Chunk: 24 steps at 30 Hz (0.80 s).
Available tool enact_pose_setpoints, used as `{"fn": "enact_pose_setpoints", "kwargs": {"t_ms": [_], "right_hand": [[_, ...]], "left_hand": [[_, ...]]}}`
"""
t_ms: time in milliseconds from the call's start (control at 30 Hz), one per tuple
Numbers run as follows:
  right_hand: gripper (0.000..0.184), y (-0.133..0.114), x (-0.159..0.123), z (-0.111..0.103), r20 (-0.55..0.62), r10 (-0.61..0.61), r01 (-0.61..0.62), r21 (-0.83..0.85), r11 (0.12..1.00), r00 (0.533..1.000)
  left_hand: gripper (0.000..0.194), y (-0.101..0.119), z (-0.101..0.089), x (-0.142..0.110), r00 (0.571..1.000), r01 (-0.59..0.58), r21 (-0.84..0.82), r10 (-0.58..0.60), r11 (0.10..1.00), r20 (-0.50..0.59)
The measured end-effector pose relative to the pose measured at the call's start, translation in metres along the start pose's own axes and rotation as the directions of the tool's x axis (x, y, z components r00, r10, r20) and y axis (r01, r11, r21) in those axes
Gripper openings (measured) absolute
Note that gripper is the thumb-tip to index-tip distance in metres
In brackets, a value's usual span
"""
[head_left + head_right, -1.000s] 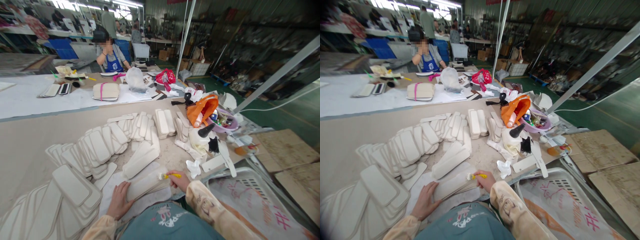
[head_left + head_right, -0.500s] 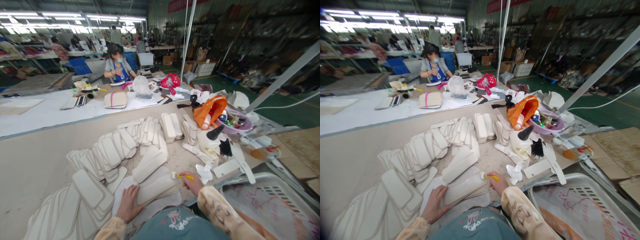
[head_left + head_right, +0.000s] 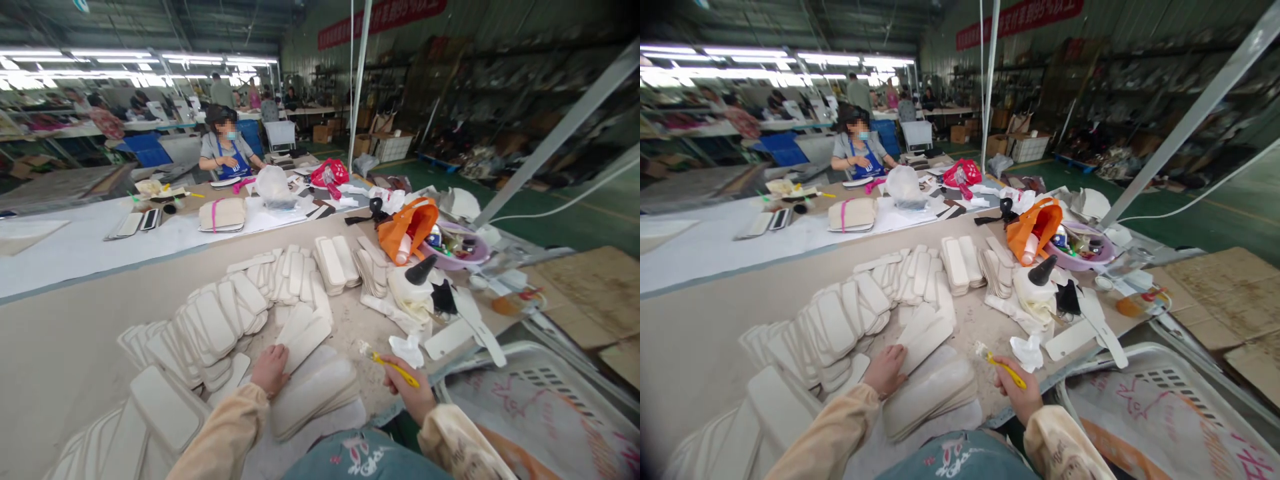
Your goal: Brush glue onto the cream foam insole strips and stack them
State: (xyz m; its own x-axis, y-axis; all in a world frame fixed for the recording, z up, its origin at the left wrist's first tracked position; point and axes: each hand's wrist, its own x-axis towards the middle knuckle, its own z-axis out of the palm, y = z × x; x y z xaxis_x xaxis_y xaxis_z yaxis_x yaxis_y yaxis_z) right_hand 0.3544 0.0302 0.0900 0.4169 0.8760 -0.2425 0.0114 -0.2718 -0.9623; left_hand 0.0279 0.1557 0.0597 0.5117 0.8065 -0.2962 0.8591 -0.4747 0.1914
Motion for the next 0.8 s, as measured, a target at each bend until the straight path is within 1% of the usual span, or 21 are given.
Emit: {"fn": "enact_pose_setpoints", "kwargs": {"t_ms": [67,233,367,500,633,700,800], "right_hand": [[0.047,0.001,0.000,-0.004,-0.024,-0.001,0.002,0.017,1.000,1.000],[0.049,0.006,0.000,-0.013,0.045,0.051,-0.052,0.014,0.999,0.998],[0.045,0.009,0.000,-0.010,0.089,0.049,-0.050,0.000,0.999,0.995],[0.042,0.010,0.002,-0.004,0.138,0.019,-0.017,-0.009,1.000,0.990],[0.042,0.009,0.004,-0.002,0.147,-0.007,0.008,-0.008,1.000,0.989],[0.042,0.008,0.003,-0.001,0.140,-0.012,0.013,-0.005,1.000,0.990],[0.043,0.006,0.001,0.000,0.132,-0.030,0.031,0.000,1.000,0.991]], "left_hand": [[0.049,0.002,0.001,0.002,1.000,-0.003,0.018,0.003,1.000,0.029],[0.050,0.003,0.003,0.000,0.999,0.009,0.025,-0.011,1.000,0.054],[0.044,0.000,0.000,0.000,0.998,0.002,0.012,-0.003,1.000,0.062],[0.029,-0.007,-0.005,0.000,0.996,-0.058,-0.004,0.059,0.998,0.071],[0.018,-0.014,-0.008,-0.001,0.992,-0.105,-0.026,0.107,0.994,0.069],[0.016,-0.015,-0.008,-0.001,0.991,-0.113,-0.041,0.115,0.993,0.061],[0.020,-0.017,-0.007,-0.002,0.995,-0.098,-0.068,0.099,0.993,0.013]]}}
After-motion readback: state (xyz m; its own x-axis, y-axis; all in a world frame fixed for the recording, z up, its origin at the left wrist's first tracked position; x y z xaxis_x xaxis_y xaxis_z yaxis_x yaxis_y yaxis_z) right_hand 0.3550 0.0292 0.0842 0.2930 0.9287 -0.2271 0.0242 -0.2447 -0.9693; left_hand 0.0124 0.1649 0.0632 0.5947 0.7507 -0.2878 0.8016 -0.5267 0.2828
